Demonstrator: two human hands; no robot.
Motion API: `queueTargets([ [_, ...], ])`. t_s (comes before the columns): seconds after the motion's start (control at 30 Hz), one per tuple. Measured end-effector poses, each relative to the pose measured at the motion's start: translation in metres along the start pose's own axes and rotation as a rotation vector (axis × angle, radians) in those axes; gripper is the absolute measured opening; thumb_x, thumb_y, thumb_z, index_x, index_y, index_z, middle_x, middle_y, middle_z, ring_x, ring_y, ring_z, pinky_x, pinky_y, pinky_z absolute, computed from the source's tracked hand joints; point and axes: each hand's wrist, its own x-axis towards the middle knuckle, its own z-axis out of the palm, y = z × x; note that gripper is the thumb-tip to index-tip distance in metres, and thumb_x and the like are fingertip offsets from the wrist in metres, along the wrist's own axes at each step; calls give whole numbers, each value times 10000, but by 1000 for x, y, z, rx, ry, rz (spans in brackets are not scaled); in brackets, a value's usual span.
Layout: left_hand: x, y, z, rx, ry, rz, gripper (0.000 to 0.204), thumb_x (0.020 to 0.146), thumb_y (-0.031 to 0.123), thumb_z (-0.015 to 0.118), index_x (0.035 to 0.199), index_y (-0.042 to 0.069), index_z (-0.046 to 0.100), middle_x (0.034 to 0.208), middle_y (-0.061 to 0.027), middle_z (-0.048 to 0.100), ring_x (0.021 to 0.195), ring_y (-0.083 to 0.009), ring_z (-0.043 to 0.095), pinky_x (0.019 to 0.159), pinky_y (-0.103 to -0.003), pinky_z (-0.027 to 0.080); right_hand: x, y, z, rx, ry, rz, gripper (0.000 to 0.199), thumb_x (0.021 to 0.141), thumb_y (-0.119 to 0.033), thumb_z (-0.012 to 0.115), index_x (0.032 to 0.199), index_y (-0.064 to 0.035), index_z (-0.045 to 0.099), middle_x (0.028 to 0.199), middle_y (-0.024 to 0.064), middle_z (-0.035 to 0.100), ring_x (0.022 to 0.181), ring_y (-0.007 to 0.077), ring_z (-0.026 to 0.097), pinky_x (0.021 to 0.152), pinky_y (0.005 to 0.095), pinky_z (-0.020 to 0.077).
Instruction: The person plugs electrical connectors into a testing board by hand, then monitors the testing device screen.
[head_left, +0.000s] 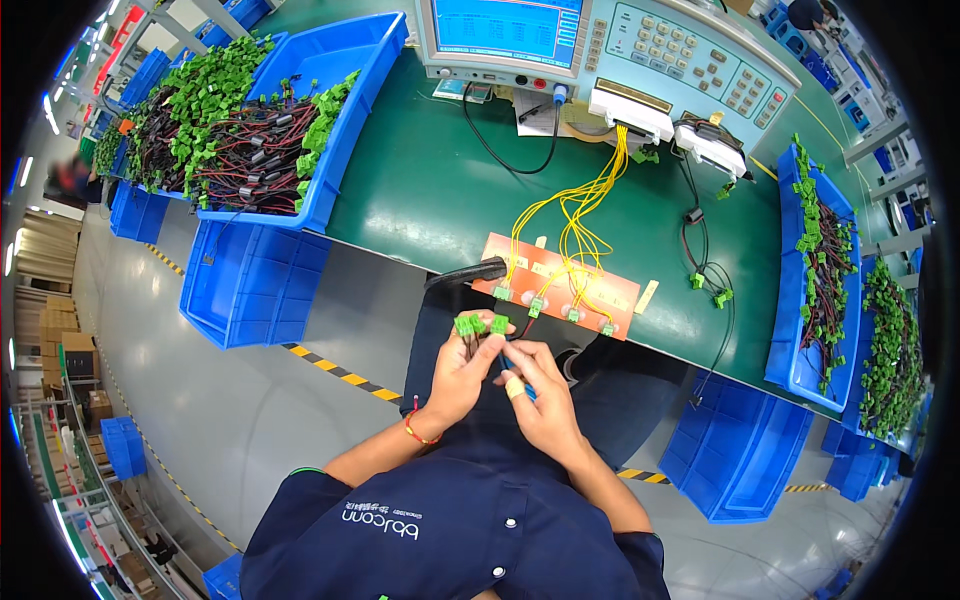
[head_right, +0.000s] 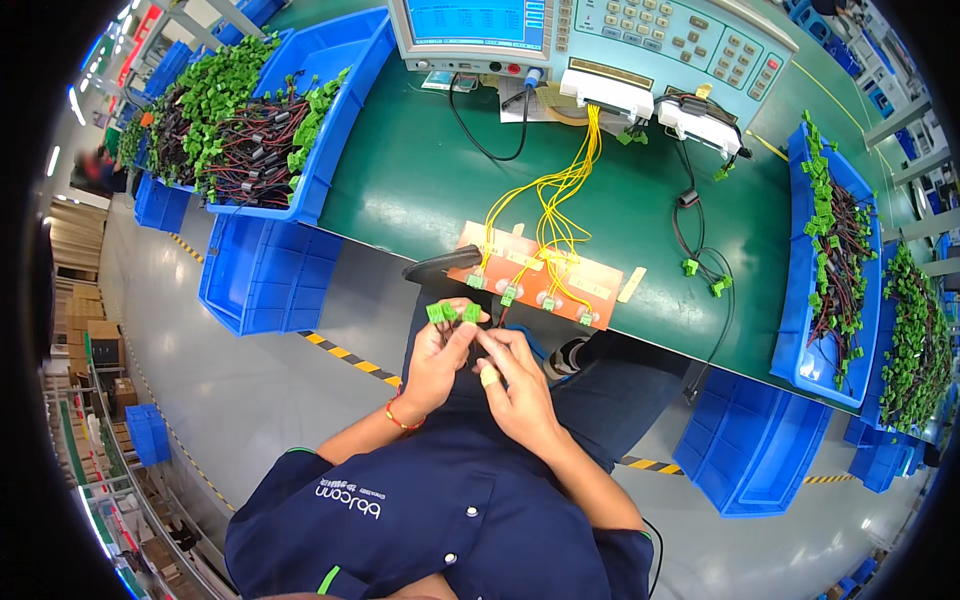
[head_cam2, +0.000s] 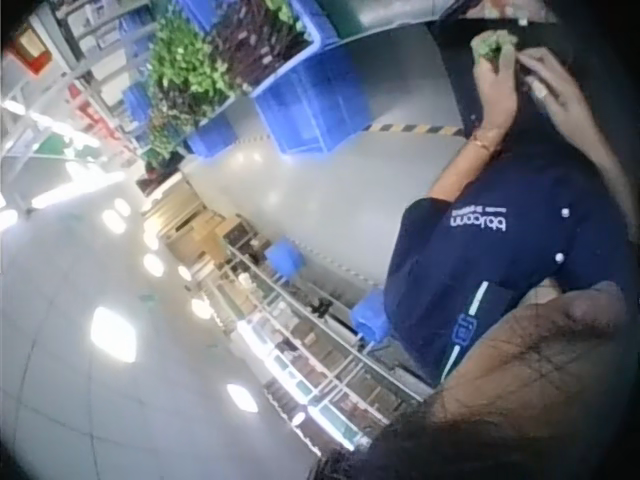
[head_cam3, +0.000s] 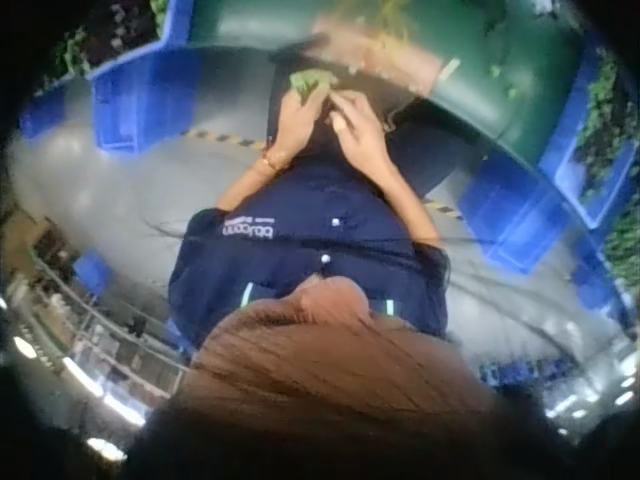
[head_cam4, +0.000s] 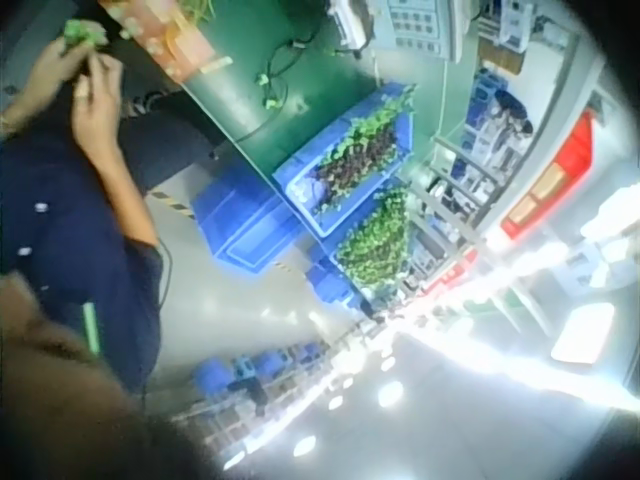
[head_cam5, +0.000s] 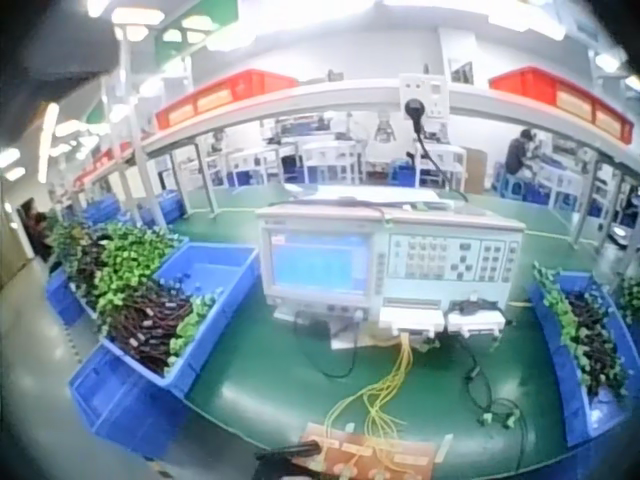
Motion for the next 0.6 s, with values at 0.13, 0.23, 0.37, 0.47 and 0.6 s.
queueTargets([
  [0.13,17,2,-7,-30,-75,-81,230,1005,213,542,1122,30,617,753,35,576,516,22,337,465,-180,273,-13,13,3,-103,-48,70,325,913,27,557,1238,23,543,1111,130,535,792,186,664,718,287,523],
  [0.23,21,5,-7,29,-64,-60,211,1001,195,545,1082,23,636,747,37,563,562,4,382,504,-182,300,-21,18,1,-87,-102,140,242,916,-21,580,1158,-1,590,1015,122,606,804,199,661,718,304,521],
  [0.37,27,8,-7,98,-38,-47,188,989,173,564,1018,15,662,729,27,563,641,-29,450,577,-196,343,-29,30,0,-54,-138,139,199,943,-72,559,1114,8,624,919,100,643,770,174,652,681,286,521],
  [0.47,33,1,-10,119,-31,41,198,972,190,600,980,9,679,713,43,560,580,-4,409,512,-184,298,-26,25,-4,87,-196,280,248,994,-132,498,1130,36,619,878,89,639,706,133,634,645,256,513],
  [0.6,38,-7,-23,92,-16,-151,248,963,253,624,946,8,655,604,80,466,462,7,303,428,-199,216,-28,38,-10,523,-215,509,416,1048,-287,386,1158,44,612,850,92,638,612,112,588,585,229,470],
])
